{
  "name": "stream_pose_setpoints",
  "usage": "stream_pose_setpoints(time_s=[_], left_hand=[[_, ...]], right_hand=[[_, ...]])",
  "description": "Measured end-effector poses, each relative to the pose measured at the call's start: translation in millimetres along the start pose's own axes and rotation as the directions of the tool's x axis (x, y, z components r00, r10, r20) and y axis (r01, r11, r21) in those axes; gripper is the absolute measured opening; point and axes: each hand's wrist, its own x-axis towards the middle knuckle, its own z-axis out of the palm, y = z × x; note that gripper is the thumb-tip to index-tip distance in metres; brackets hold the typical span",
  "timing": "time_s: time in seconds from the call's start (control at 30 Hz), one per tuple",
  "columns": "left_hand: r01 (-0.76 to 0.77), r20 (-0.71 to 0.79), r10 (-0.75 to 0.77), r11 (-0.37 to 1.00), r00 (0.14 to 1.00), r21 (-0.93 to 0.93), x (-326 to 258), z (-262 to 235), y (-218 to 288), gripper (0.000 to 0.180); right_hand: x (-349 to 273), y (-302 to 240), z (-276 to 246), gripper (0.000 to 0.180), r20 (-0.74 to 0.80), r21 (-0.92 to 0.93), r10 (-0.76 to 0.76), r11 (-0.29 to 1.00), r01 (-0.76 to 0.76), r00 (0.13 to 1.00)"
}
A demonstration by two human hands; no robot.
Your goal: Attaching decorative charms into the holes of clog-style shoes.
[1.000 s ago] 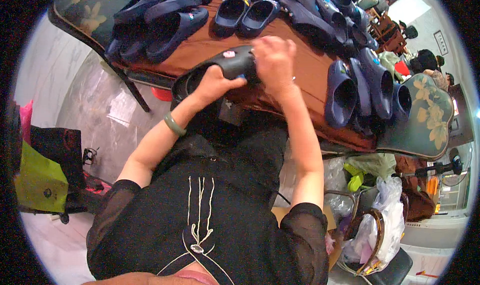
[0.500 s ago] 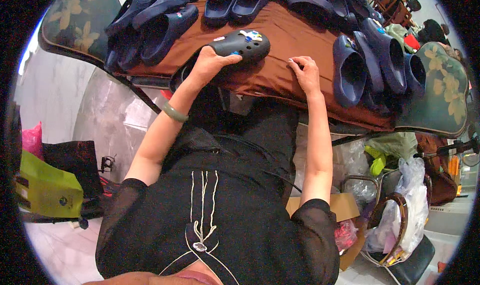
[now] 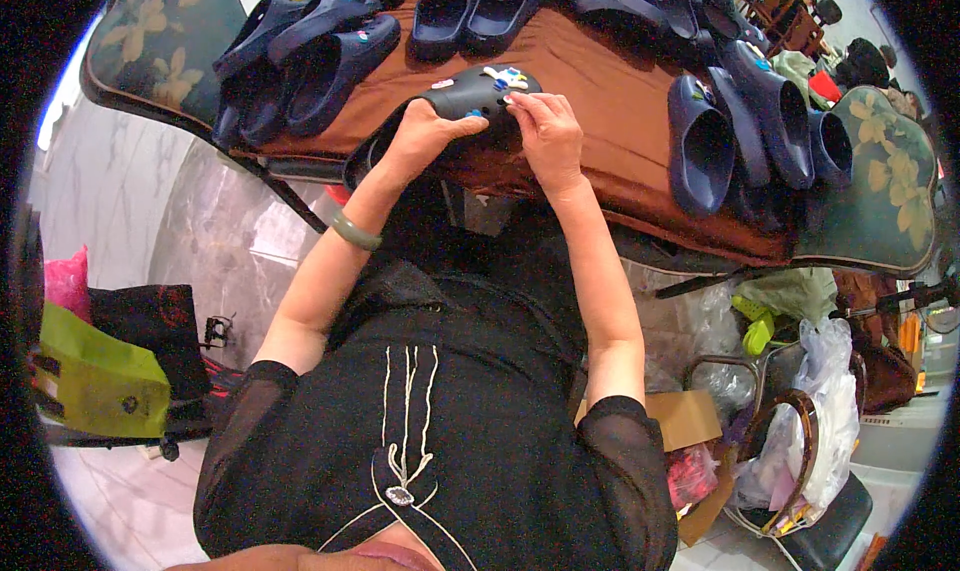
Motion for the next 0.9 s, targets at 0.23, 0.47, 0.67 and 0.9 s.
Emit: stream_pose_setpoints(time_s=[0.23, 0.47, 0.67, 0.9], left_hand=[[-0.092, -0.038, 0.094, 0.993, 0.995, 0.072, 3.9, -1.3, -11.0, 0.032], [-0.052, 0.022, 0.050, 0.995, 0.998, 0.086, 2.3, -2.5, -3.7, 0.029], [-0.062, 0.030, 0.061, 0.997, 0.998, 0.038, 0.3, -2.9, -6.8, 0.030], [-0.043, 0.045, 0.043, 0.999, 0.998, 0.006, -0.4, -4.9, -8.4, 0.030]], right_hand=[[0.2, 0.0, 8.7, 0.014, -0.002, -0.072, -0.061, 0.996, 0.060, 0.998], [7.5, -13.7, -18.2, 0.027, 0.299, -0.290, -0.201, 0.912, 0.289, 0.933], [21.9, -12.7, -28.8, 0.032, 0.604, -0.238, 0.013, 0.957, 0.165, 0.797], [17.2, -3.8, -21.1, 0.034, 0.585, -0.198, 0.029, 0.974, 0.108, 0.811]])
